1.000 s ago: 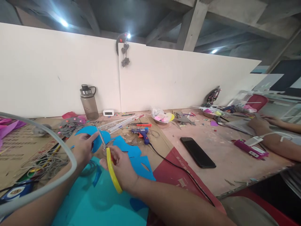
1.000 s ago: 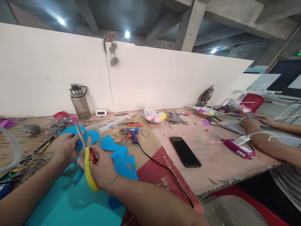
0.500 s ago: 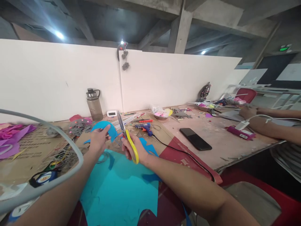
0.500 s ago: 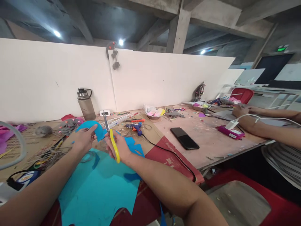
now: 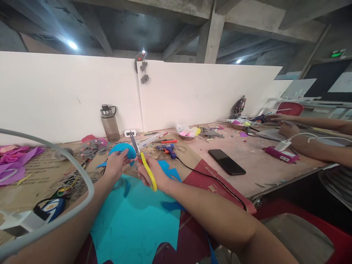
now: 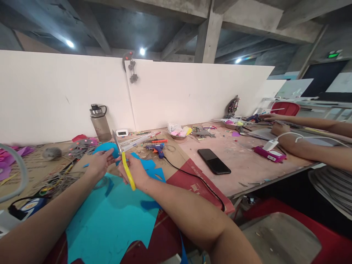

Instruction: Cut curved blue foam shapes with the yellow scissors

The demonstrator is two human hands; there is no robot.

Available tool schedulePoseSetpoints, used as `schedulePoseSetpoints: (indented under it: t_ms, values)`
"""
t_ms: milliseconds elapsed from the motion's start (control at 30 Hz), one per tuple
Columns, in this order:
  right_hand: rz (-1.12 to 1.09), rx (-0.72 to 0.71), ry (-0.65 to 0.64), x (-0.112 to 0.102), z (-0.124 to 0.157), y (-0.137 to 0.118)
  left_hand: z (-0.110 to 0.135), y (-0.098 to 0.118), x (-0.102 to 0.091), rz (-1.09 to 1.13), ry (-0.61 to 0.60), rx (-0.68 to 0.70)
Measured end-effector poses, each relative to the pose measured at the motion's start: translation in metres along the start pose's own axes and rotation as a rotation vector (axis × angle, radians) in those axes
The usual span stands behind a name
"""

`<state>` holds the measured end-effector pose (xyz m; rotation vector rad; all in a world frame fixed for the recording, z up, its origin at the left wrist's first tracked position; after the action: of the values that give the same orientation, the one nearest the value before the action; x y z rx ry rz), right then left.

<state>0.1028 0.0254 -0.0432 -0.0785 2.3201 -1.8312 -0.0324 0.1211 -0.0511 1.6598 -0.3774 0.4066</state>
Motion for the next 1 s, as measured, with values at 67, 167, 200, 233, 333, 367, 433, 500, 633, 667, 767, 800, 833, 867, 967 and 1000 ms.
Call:
schedulePoseSetpoints:
  t_ms: [67,167,200,233,333,367,433,500,633,667,767,800,833,867,967,1000]
  values:
    - [0.011,-0.024,-0.008,0.001,0.000,0.000,0.001,0.000,0.000,0.011,0.010,-0.003]
    - [0.034,-0.041,-0.008,0.001,-0.002,0.003,0.004,0.003,0.001,0.063,0.037,0.006]
    - [0.039,-0.044,-0.001,0.001,-0.002,0.003,0.005,0.004,0.002,0.094,0.052,0.006]
    - [0.040,-0.044,0.007,0.000,-0.003,0.004,0.006,0.005,0.003,0.127,0.069,-0.004]
    - [0.032,-0.039,0.020,-0.003,-0.004,0.003,0.009,0.007,0.009,0.190,0.155,-0.091]
    - [0.035,-0.041,0.021,-0.004,-0.005,0.001,0.010,0.008,0.012,0.194,0.170,-0.126]
    - [0.057,-0.046,0.026,-0.007,-0.005,-0.001,0.013,0.013,0.023,0.192,0.158,-0.148]
    - [0.080,-0.052,0.035,-0.010,-0.004,-0.005,0.017,0.019,0.033,0.198,0.115,-0.126]
    - [0.056,-0.058,0.040,-0.012,-0.002,-0.010,0.023,0.020,0.031,0.254,0.081,-0.072]
    - [0.048,-0.057,0.039,-0.012,-0.002,-0.011,0.023,0.018,0.025,0.273,0.100,-0.072]
    - [0.061,-0.052,0.039,-0.011,-0.001,-0.009,0.022,0.008,0.003,0.274,0.183,-0.118]
    - [0.073,-0.049,0.037,-0.010,-0.001,-0.008,0.021,0.008,-0.002,0.273,0.183,-0.108]
    - [0.085,-0.046,0.030,-0.009,-0.001,-0.006,0.020,0.009,-0.004,0.271,0.180,-0.088]
    - [0.090,-0.039,0.022,-0.007,-0.002,-0.004,0.019,0.011,-0.006,0.266,0.173,-0.066]
    - [0.075,-0.021,0.009,-0.005,-0.002,0.001,0.022,0.011,0.000,0.231,0.127,-0.041]
    - [0.064,-0.021,0.013,-0.005,-0.003,0.001,0.024,0.009,0.004,0.216,0.105,-0.052]
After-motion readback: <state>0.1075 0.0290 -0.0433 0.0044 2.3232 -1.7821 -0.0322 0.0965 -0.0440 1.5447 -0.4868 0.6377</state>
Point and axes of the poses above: each hand's wrist, its own z-axis away from the middle knuckle, its own x-axis out of the palm, y = z × x, the point moved 7 cm from there along -z, towards the middle knuckle, and after that the axes turned 13 degrees about z, right-handed, at the moved point
